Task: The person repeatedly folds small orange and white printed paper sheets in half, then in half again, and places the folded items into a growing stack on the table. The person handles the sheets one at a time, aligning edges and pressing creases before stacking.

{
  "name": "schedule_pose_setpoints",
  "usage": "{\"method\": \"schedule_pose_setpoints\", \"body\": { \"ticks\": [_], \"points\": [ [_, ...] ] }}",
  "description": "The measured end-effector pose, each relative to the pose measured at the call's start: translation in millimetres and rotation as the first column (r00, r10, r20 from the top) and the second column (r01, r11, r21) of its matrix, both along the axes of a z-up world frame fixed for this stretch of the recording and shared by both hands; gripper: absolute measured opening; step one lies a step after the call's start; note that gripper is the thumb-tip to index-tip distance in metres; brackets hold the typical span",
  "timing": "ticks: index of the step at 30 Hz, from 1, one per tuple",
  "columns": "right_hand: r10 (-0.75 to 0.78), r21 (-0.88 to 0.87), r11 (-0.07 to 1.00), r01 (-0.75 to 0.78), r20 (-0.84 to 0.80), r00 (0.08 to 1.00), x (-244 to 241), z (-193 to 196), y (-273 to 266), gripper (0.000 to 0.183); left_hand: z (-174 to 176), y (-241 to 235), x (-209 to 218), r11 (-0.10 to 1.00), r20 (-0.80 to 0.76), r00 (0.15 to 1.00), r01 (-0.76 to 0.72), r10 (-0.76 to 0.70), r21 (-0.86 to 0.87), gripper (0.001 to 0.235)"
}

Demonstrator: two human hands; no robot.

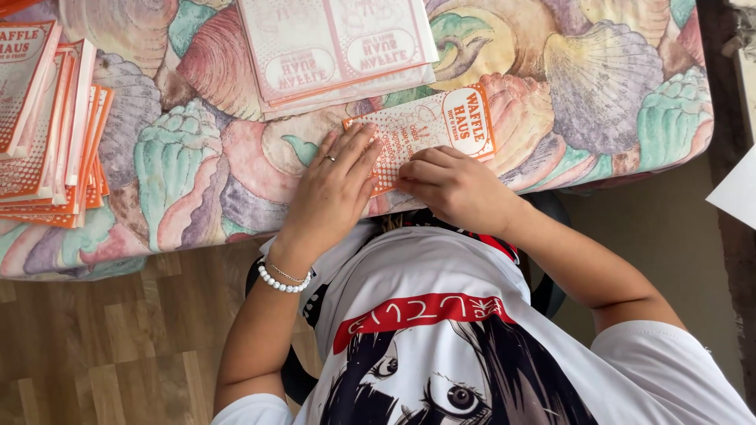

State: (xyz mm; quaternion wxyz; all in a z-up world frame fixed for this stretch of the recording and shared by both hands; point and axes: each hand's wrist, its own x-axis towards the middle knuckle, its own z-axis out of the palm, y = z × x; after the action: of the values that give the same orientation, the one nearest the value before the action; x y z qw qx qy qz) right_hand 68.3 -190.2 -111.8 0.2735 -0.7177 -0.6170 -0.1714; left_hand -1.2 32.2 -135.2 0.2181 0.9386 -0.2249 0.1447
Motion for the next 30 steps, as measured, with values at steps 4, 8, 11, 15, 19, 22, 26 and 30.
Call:
{"method": "schedule_pose_setpoints", "body": {
  "ticks": [4,8,11,15,19,22,26,30],
  "points": [
    [-0.002,-0.005,1.000,0.002,-0.055,0.998,0,-8,-5,0.021,-6,1,-2,0.995,0.003,1.000,-0.015,0.015,0.099,0.042],
    [0.011,0.028,1.000,-0.009,-0.091,0.996,1,-14,-3,0.020,0,1,-4,0.988,-0.013,0.999,-0.041,0.043,0.152,0.042],
    [0.006,0.053,0.999,-0.001,-0.098,0.995,2,-13,-4,0.019,2,2,-4,0.988,-0.021,0.999,-0.033,0.037,0.152,0.042],
    [-0.055,0.065,0.996,0.059,-0.064,0.996,1,-18,-9,0.016,4,3,-4,0.986,-0.039,0.999,-0.030,0.037,0.166,0.043],
    [-0.054,0.065,0.996,0.058,-0.056,0.997,2,-17,-10,0.015,3,5,-4,0.984,-0.058,0.997,-0.033,0.043,0.173,0.044],
    [-0.048,0.035,0.998,0.049,-0.045,0.998,3,-13,-10,0.015,7,5,-4,0.983,-0.072,0.997,-0.029,0.043,0.184,0.044],
    [-0.028,0.021,0.999,0.029,-0.034,0.999,4,-10,-9,0.018,8,4,-4,0.980,-0.075,0.996,-0.033,0.049,0.196,0.043],
    [0.005,-0.007,1.000,-0.005,-0.030,1.000,7,0,-7,0.018,4,5,-3,0.978,-0.060,0.997,-0.036,0.050,0.206,0.046]
  ]
}}
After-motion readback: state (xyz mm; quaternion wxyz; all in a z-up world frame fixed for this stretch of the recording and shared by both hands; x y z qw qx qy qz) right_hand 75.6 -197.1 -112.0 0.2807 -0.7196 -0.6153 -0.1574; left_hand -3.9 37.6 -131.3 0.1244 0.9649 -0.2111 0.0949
